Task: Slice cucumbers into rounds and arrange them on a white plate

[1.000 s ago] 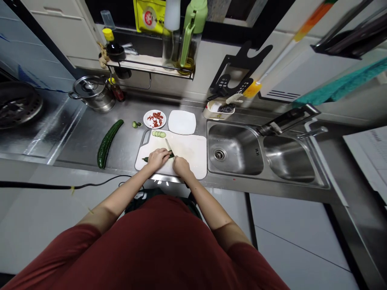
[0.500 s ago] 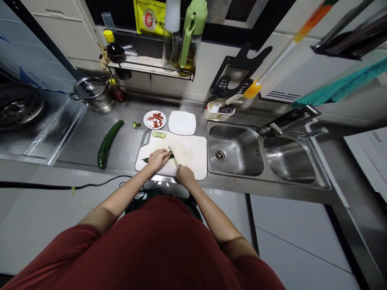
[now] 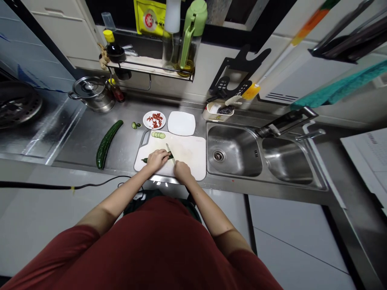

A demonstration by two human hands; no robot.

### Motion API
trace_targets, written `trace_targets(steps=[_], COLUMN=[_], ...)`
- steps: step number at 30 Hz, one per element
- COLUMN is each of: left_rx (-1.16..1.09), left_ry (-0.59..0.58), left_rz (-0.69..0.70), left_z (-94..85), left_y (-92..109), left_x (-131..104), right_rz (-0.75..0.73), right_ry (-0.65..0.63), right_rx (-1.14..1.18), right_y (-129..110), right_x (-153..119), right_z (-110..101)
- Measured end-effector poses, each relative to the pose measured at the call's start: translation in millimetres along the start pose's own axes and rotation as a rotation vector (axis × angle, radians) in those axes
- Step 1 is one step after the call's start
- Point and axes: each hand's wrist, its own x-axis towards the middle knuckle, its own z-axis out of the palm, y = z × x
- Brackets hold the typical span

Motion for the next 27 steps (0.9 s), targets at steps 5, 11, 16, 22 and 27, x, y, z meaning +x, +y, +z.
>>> trace_targets(steps=[5,11,16,22,27], left_rx=[-0.015,-0.017,-0.021,-0.035,-0.023], left_ry=[0.003,-0.009,-0.003,0.016,0.005], left_rz=[-0.001,-0.02,-0.022,-0.032,-0.044], left_z=[0.2,-1.4,-1.0,0.6,-0.1], left_y=[0,2,2,2,3], left_x=[0,-1,-1,-2,-1], right_rz=[0.004,0.03,0.046,0.073,0.062], right_ry=[0.009,-0.002,0.018,-0.005,-0.006], right_rx=[-0.015,-0.001,-0.009,-0.011,-0.009], right_y=[-2,-2,4,10,3], right_x=[3,1,-12,-27,-14], right_z=[1,3,14,21,13])
